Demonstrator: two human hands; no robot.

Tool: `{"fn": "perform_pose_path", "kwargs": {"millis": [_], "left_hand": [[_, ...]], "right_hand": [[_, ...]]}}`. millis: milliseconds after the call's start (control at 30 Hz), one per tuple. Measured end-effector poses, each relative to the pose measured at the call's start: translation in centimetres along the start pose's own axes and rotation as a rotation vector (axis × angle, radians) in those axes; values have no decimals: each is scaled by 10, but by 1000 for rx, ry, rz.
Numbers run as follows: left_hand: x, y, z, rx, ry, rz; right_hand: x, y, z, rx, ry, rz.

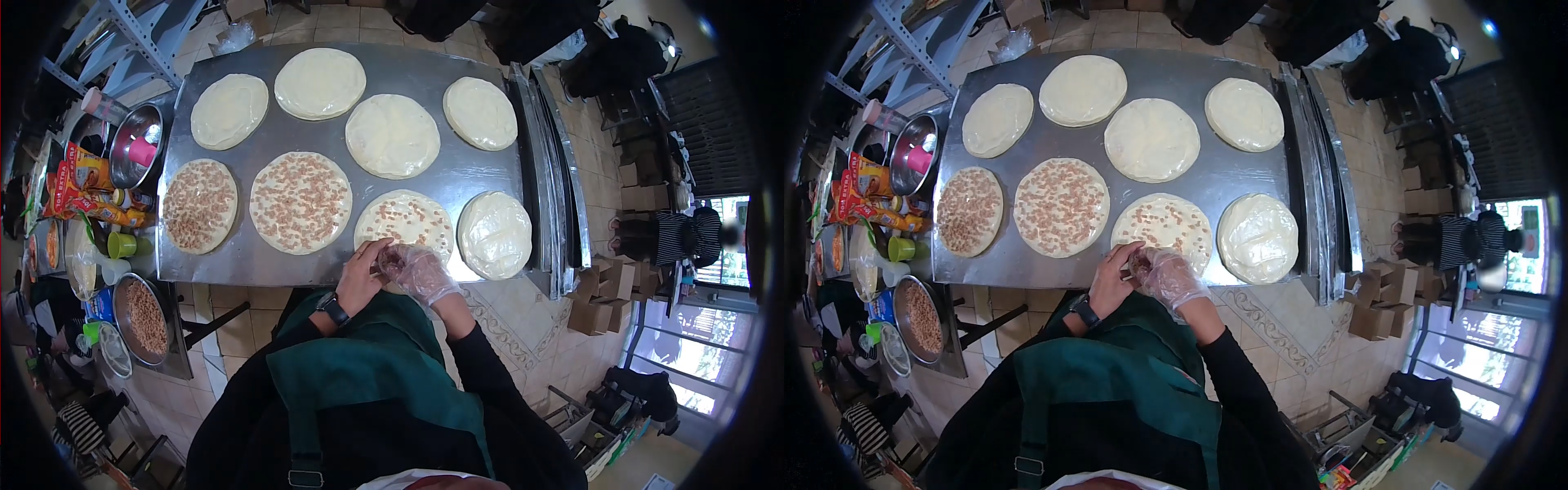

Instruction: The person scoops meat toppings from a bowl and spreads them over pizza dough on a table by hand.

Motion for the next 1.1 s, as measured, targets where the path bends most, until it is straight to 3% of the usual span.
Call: {"fn": "perform_pose_path", "kwargs": {"millis": [133, 233, 367, 467, 567, 1000, 1100], "left_hand": [[-3, -3, -1, -31, 4, -1], [-2, -5, -2, -36, 25, 7], [-1, -5, -1, -84, 31, 23], [6, -2, -4, -74, 30, 33], [14, -1, 1, -42, 52, 49], [32, 4, 11, -27, 127, 116], [37, 8, 10, -2, 159, 136]], "right_hand": [[3, -5, -3, -99, 93, -23], [9, -2, 3, -19, -93, 86], [12, -10, 61, -94, -525, 93], [32, -7, 99, -164, -635, 179], [51, -8, 117, -282, -254, 297], [73, -69, 106, -226, -54, 314], [75, -80, 87, -142, 128, 320]]}}
Point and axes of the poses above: each hand's wrist, its own y-axis away from the middle knuckle, its own x-axis out of the back of the hand, z = x × y, the point moved 6 cm from there along -y, towards the middle knuckle, and after that the axes turned 8 degrees about -x, right-handed, at the moved point
